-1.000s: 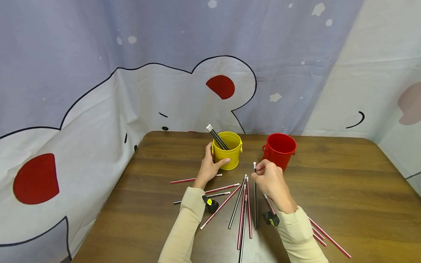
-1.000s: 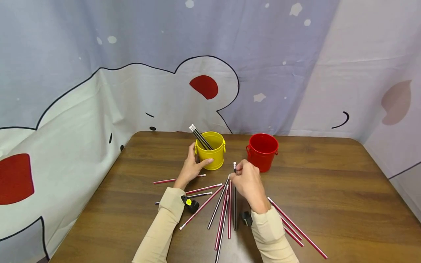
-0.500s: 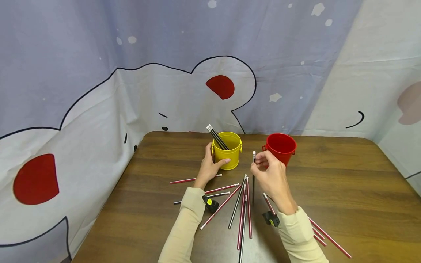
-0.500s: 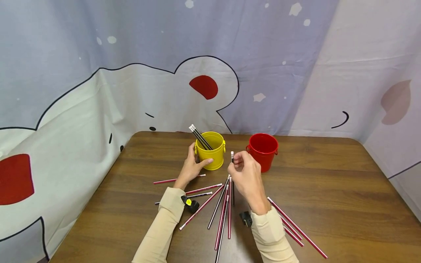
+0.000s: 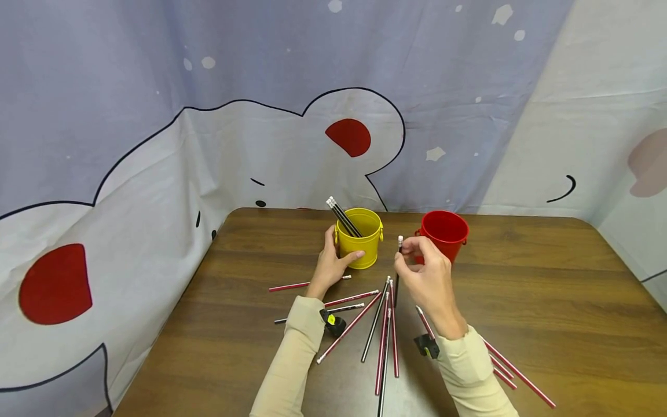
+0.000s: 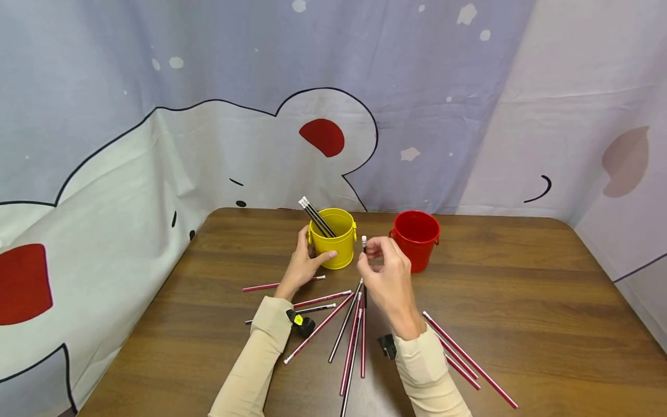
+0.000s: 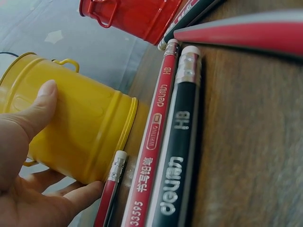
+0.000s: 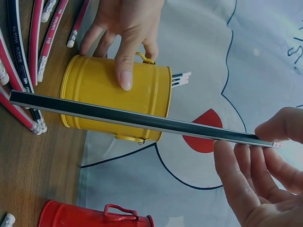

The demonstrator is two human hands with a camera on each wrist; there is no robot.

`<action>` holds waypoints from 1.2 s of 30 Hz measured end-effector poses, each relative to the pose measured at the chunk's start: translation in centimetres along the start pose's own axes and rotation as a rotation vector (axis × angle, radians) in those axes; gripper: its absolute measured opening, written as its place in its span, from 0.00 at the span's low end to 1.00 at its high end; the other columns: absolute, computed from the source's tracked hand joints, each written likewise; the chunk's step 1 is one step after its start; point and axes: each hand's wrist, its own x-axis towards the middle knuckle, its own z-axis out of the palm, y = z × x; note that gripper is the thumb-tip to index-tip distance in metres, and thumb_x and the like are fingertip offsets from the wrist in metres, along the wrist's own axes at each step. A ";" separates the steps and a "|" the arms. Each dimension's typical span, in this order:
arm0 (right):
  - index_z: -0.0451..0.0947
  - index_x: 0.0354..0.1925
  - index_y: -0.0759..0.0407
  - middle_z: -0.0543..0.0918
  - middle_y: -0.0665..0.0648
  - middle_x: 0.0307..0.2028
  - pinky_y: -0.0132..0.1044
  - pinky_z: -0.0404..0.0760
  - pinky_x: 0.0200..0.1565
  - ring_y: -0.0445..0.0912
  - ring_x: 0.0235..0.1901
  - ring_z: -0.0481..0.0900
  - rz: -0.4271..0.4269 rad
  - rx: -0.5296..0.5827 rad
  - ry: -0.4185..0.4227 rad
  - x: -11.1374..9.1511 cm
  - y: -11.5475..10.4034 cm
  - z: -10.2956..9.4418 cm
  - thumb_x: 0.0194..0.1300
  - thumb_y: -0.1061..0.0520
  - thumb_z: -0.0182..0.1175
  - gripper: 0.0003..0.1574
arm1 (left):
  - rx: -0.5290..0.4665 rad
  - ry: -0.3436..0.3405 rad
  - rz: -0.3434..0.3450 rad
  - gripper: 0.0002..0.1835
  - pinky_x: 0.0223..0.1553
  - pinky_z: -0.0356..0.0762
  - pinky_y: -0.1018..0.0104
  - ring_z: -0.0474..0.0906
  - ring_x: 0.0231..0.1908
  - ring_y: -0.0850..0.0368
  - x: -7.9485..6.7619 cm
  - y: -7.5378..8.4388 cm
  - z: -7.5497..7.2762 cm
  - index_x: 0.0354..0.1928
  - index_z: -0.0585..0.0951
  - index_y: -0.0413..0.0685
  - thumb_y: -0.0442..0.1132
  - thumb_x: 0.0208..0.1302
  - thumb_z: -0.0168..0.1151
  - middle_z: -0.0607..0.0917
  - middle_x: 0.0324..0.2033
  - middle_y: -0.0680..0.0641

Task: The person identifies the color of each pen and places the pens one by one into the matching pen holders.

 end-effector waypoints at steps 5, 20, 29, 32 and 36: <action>0.75 0.36 0.64 0.79 0.57 0.32 0.23 0.79 0.29 0.45 0.29 0.78 -0.030 -0.005 0.003 0.0 2.1 0.5 0.52 0.68 0.62 0.10 | -0.002 0.001 0.005 0.47 0.63 0.59 0.59 0.65 0.61 0.53 0.0 0.0 -0.1 0.67 0.50 0.63 0.52 0.50 0.68 0.67 0.62 0.47; 0.75 0.36 0.64 0.79 0.55 0.31 0.22 0.79 0.28 0.43 0.29 0.77 -0.066 0.011 0.009 0.7 1.8 1.0 0.53 0.66 0.62 0.09 | 0.005 0.009 0.019 0.47 0.63 0.60 0.58 0.65 0.61 0.53 0.1 -0.1 0.0 0.67 0.50 0.63 0.52 0.50 0.69 0.68 0.62 0.47; 0.75 0.36 0.64 0.79 0.56 0.32 0.24 0.79 0.28 0.44 0.31 0.79 -0.135 0.008 0.004 2.7 -0.2 1.3 0.54 0.65 0.61 0.09 | -0.014 0.002 0.033 0.46 0.63 0.60 0.61 0.65 0.61 0.56 0.2 0.0 0.0 0.67 0.51 0.61 0.51 0.50 0.69 0.68 0.62 0.47; 0.75 0.35 0.64 0.79 0.56 0.31 0.24 0.79 0.28 0.45 0.31 0.79 -0.149 0.004 0.003 3.3 -0.7 1.4 0.54 0.66 0.61 0.08 | -0.001 0.004 0.027 0.46 0.63 0.60 0.61 0.64 0.62 0.55 0.1 0.0 0.0 0.67 0.51 0.60 0.51 0.50 0.68 0.67 0.63 0.47; 0.75 0.35 0.63 0.79 0.55 0.31 0.24 0.79 0.27 0.43 0.31 0.78 -0.166 -0.007 -0.002 4.2 -1.8 1.6 0.55 0.65 0.59 0.07 | 0.013 0.007 0.018 0.47 0.63 0.60 0.60 0.64 0.62 0.54 0.1 0.0 -0.1 0.67 0.50 0.60 0.52 0.51 0.68 0.66 0.63 0.47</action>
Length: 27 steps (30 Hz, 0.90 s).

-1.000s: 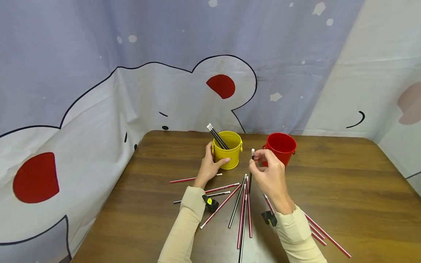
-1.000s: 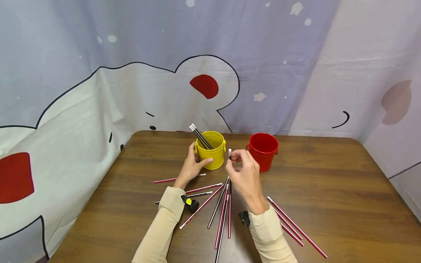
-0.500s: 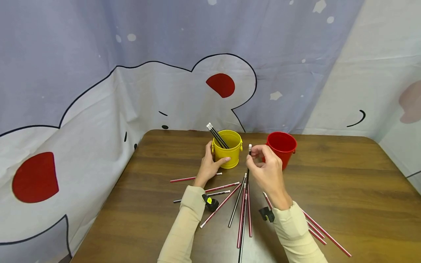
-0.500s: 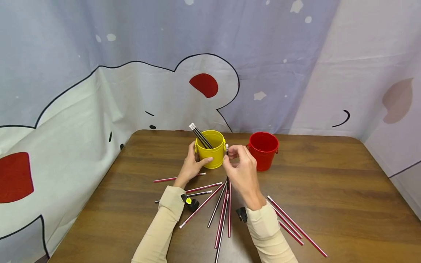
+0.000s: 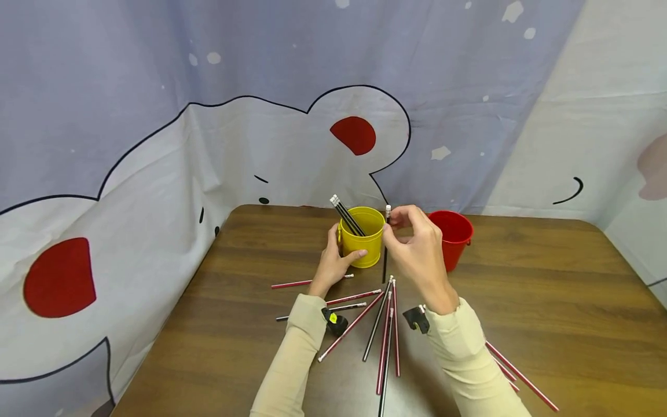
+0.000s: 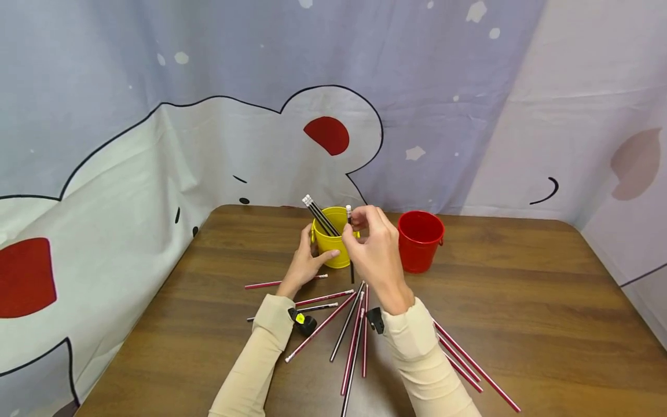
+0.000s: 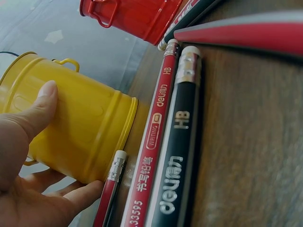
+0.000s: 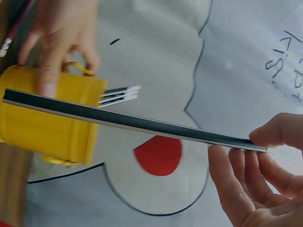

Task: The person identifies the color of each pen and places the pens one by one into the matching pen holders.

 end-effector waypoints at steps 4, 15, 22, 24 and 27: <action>0.75 0.35 0.62 0.78 0.53 0.31 0.27 0.80 0.27 0.41 0.30 0.78 -0.021 -0.008 -0.001 1.1 -0.9 0.0 0.56 0.63 0.59 0.06 | -0.004 0.000 -0.001 0.46 0.63 0.60 0.59 0.65 0.62 0.54 0.0 0.0 0.0 0.67 0.50 0.61 0.52 0.51 0.68 0.67 0.63 0.46; 0.75 0.34 0.64 0.78 0.54 0.30 0.23 0.78 0.27 0.42 0.28 0.77 -0.069 -0.003 0.031 3.6 -2.1 0.2 0.56 0.62 0.58 0.06 | -0.021 -0.009 -0.007 0.45 0.63 0.60 0.59 0.65 0.61 0.55 -0.1 -0.1 0.0 0.67 0.50 0.63 0.53 0.51 0.67 0.69 0.61 0.48; 0.75 0.34 0.63 0.79 0.54 0.30 0.27 0.77 0.25 0.43 0.29 0.77 -0.094 -0.035 0.022 5.3 -2.4 0.3 0.56 0.62 0.58 0.06 | -0.012 -0.005 -0.006 0.45 0.63 0.61 0.59 0.66 0.60 0.55 -0.1 0.0 -0.1 0.67 0.51 0.63 0.54 0.51 0.67 0.69 0.60 0.48; 0.75 0.34 0.62 0.79 0.54 0.30 0.30 0.78 0.26 0.43 0.29 0.77 -0.096 -0.045 0.021 5.7 -2.4 0.4 0.56 0.62 0.58 0.06 | -0.012 -0.006 -0.007 0.45 0.62 0.61 0.59 0.66 0.60 0.54 0.0 0.0 -0.1 0.67 0.51 0.63 0.54 0.51 0.67 0.69 0.60 0.48; 0.75 0.34 0.62 0.79 0.54 0.30 0.34 0.77 0.28 0.43 0.29 0.77 -0.088 -0.056 0.016 6.4 -2.2 0.5 0.56 0.61 0.58 0.06 | -0.011 -0.012 -0.015 0.45 0.63 0.61 0.58 0.66 0.61 0.55 -0.1 -0.1 0.0 0.67 0.51 0.64 0.54 0.51 0.66 0.69 0.61 0.49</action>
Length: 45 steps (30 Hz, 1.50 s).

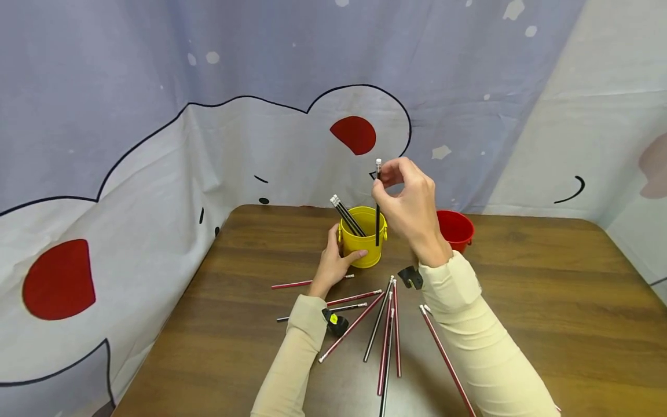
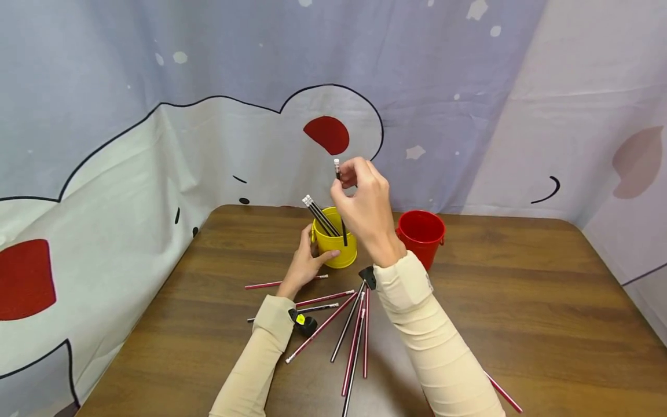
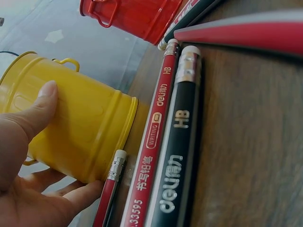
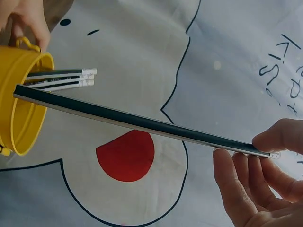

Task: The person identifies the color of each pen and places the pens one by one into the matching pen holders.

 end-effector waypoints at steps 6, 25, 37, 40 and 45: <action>0.75 0.34 0.61 0.79 0.54 0.31 0.33 0.75 0.34 0.43 0.29 0.77 0.013 -0.009 -0.006 0.8 0.4 0.3 0.56 0.61 0.58 0.06 | 0.003 -0.007 0.005 0.45 0.63 0.61 0.59 0.66 0.60 0.55 -0.1 -0.1 0.1 0.67 0.51 0.63 0.54 0.51 0.66 0.70 0.60 0.49; 0.74 0.34 0.64 0.78 0.57 0.30 0.34 0.75 0.37 0.46 0.30 0.76 0.007 -0.009 -0.043 2.0 1.7 2.1 0.56 0.64 0.57 0.05 | 0.004 -0.010 -0.007 0.44 0.63 0.60 0.57 0.65 0.62 0.54 -0.1 -0.1 0.0 0.67 0.50 0.64 0.55 0.52 0.65 0.68 0.62 0.49; 0.74 0.33 0.64 0.78 0.57 0.29 0.36 0.76 0.37 0.46 0.29 0.76 0.012 -0.012 -0.019 1.4 2.8 2.9 0.55 0.64 0.57 0.05 | 0.010 -0.010 0.001 0.43 0.63 0.61 0.59 0.66 0.61 0.55 -0.1 0.0 0.0 0.66 0.51 0.64 0.55 0.53 0.65 0.69 0.60 0.51; 0.74 0.33 0.63 0.78 0.56 0.29 0.34 0.76 0.37 0.45 0.29 0.76 0.016 -0.009 -0.035 1.2 2.9 3.1 0.55 0.64 0.57 0.05 | 0.009 -0.009 -0.005 0.43 0.63 0.61 0.59 0.66 0.60 0.55 -0.1 0.0 0.0 0.66 0.51 0.64 0.55 0.53 0.65 0.70 0.59 0.50; 0.73 0.33 0.64 0.78 0.57 0.29 0.39 0.78 0.37 0.46 0.29 0.76 0.025 -0.009 -0.064 0.6 3.4 3.5 0.55 0.64 0.57 0.04 | 0.008 -0.005 -0.005 0.44 0.62 0.62 0.58 0.66 0.60 0.54 -0.1 0.0 0.0 0.66 0.51 0.65 0.55 0.52 0.65 0.70 0.59 0.50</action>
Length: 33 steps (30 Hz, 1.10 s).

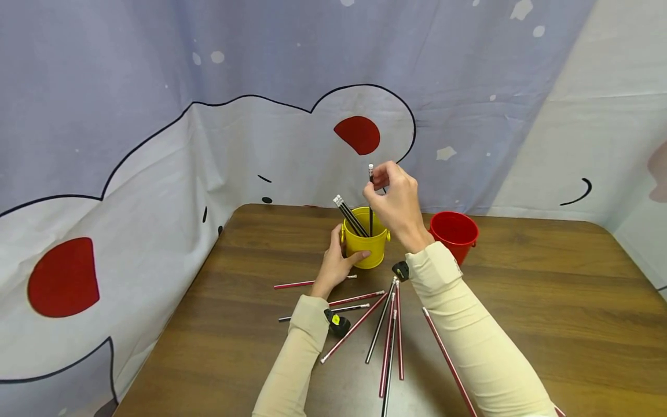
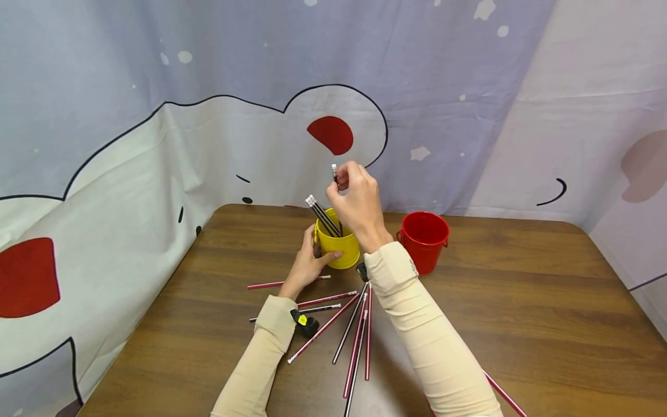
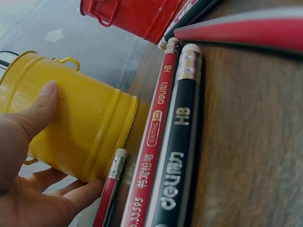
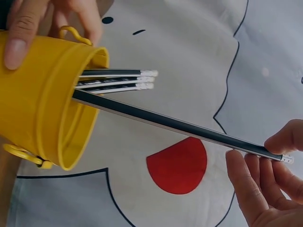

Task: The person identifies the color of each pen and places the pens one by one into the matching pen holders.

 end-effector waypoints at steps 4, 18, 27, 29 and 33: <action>0.73 0.32 0.64 0.78 0.57 0.29 0.38 0.77 0.36 0.46 0.29 0.76 0.021 -0.007 -0.018 -0.6 0.5 0.4 0.55 0.64 0.57 0.04 | -0.005 -0.005 -0.002 0.44 0.62 0.62 0.58 0.66 0.61 0.54 0.0 0.0 0.0 0.66 0.51 0.66 0.55 0.52 0.65 0.70 0.59 0.51; 0.73 0.32 0.64 0.78 0.58 0.28 0.39 0.79 0.36 0.48 0.29 0.77 0.076 -0.039 -0.096 -3.1 2.4 2.2 0.53 0.64 0.59 0.06 | -0.049 -0.006 0.039 0.43 0.62 0.61 0.61 0.66 0.60 0.57 0.1 -0.2 0.0 0.66 0.52 0.63 0.52 0.52 0.66 0.71 0.58 0.50; 0.73 0.32 0.63 0.78 0.57 0.28 0.38 0.79 0.36 0.47 0.29 0.78 0.118 -0.070 -0.140 -4.8 3.7 3.0 0.52 0.64 0.58 0.06 | -0.078 -0.034 0.052 0.42 0.63 0.59 0.51 0.64 0.62 0.46 -0.7 2.0 -0.5 0.67 0.51 0.51 0.42 0.55 0.65 0.68 0.61 0.40; 0.73 0.31 0.63 0.79 0.56 0.28 0.38 0.79 0.36 0.47 0.29 0.78 0.133 -0.072 -0.140 -5.1 3.9 3.1 0.52 0.64 0.58 0.05 | -0.078 -0.040 0.049 0.42 0.62 0.59 0.49 0.64 0.61 0.43 -1.1 2.8 -0.7 0.67 0.51 0.47 0.40 0.56 0.65 0.67 0.61 0.38; 0.73 0.32 0.63 0.79 0.56 0.28 0.37 0.79 0.37 0.46 0.29 0.78 0.139 -0.073 -0.131 -5.3 4.1 3.1 0.52 0.63 0.58 0.05 | -0.069 -0.049 0.041 0.42 0.62 0.60 0.49 0.64 0.61 0.43 -1.3 3.3 -0.8 0.68 0.50 0.46 0.40 0.56 0.64 0.67 0.61 0.38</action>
